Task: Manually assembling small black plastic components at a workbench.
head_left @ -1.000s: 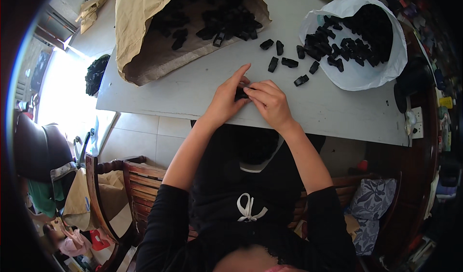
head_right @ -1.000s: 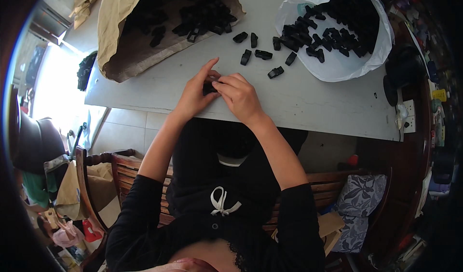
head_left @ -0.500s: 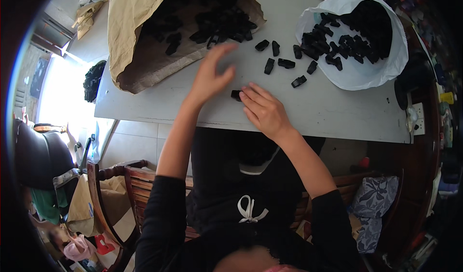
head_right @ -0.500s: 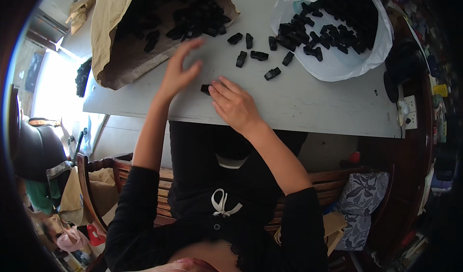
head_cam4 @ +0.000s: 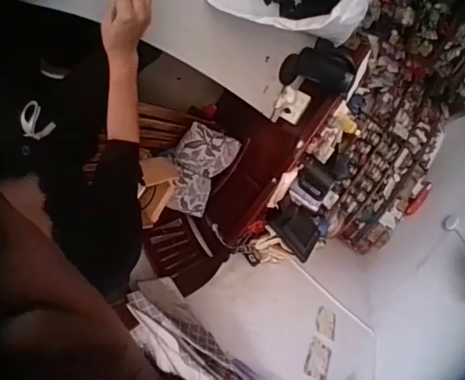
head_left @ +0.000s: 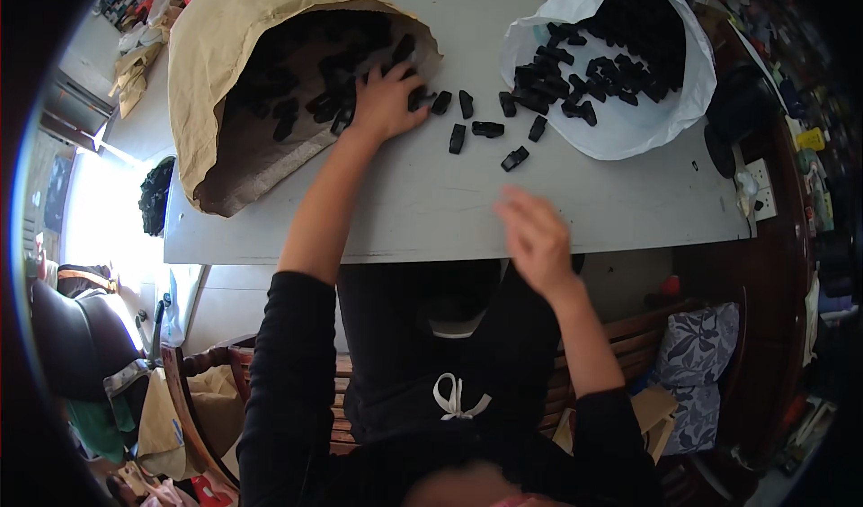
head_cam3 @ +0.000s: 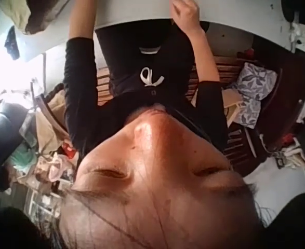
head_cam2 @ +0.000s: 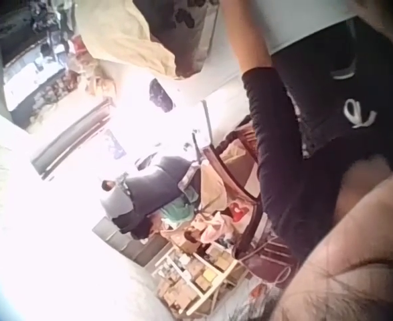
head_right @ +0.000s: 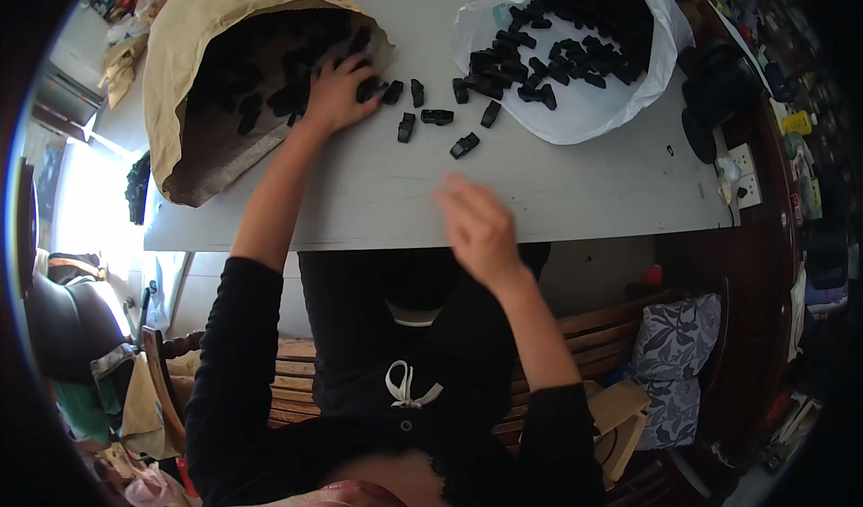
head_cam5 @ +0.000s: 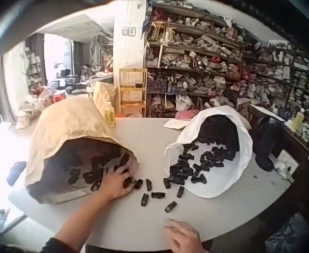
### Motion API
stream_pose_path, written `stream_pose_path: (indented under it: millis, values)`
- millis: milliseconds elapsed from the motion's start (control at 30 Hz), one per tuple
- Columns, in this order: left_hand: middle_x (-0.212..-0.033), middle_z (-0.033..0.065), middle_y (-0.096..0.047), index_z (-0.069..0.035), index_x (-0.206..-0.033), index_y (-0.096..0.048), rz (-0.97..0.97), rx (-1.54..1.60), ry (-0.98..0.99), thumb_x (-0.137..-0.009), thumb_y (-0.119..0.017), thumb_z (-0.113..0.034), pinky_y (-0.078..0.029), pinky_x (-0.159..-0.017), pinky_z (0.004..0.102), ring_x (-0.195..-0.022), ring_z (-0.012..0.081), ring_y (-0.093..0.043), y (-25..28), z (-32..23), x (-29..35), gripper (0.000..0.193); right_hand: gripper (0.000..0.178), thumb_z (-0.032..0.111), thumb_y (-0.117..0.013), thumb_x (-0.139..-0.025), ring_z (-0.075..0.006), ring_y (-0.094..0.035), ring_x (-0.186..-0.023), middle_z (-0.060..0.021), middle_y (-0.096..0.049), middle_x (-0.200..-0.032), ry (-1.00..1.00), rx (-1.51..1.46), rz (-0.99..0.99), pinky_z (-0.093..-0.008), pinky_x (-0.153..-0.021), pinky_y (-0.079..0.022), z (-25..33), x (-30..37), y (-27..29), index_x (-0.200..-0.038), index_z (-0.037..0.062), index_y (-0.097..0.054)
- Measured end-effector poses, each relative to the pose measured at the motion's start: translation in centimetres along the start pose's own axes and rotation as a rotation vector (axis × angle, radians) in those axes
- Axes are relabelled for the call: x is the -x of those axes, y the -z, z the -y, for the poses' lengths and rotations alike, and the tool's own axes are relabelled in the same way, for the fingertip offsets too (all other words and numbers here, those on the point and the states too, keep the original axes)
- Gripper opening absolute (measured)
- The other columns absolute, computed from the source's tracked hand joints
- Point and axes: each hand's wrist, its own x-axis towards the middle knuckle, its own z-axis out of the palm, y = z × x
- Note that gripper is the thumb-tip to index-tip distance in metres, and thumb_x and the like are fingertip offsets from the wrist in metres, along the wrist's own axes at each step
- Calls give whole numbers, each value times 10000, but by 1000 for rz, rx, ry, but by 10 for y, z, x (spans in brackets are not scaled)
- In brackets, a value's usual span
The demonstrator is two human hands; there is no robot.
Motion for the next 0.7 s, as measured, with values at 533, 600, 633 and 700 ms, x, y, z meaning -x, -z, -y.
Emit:
stream_pose_path:
  millis: [533, 600, 633, 700]
  values:
    - [-1058, 58, -569, -172, -990, -695, -50, 69, -450, -666, -731, -140, -353, -1035, 449, -1110, 242, -504, 44, -41, 82, 328, 229, 58, -625, -885, -162, -576, -719, -76, -584, -955, -234, -184, 63, -264, -649, -467, -48, -32, -19, -1110, 15, -642]
    - [-850, 24, -571, -139, -852, -686, -167, -2, -516, -700, -645, -99, -392, -941, 343, -900, 196, -536, 35, -51, 80, 162, 244, 69, -635, -881, -151, -549, -678, -72, -577, -940, -168, -103, 18, -250, -626, -455, -47, -35, -23, -1118, 14, -643]
    - [-802, 20, -560, -131, -823, -655, -162, -32, -521, -685, -635, -79, -394, -944, 350, -869, 203, -538, 31, -54, 82, 148, 244, 69, -635, -881, -151, -549, -678, -72, -577, -940, -170, -96, 16, -250, -626, -455, -43, -35, -22, -1118, 14, -643]
    - [-708, 17, -540, -119, -791, -598, -195, -40, -539, -682, -596, -60, -398, -949, 363, -808, 215, -538, 28, -63, 90, 124, 268, 52, -656, -857, -147, -530, -646, -74, -569, -939, -256, -144, 33, -257, -616, -453, -34, -34, -19, -1122, 19, -643]
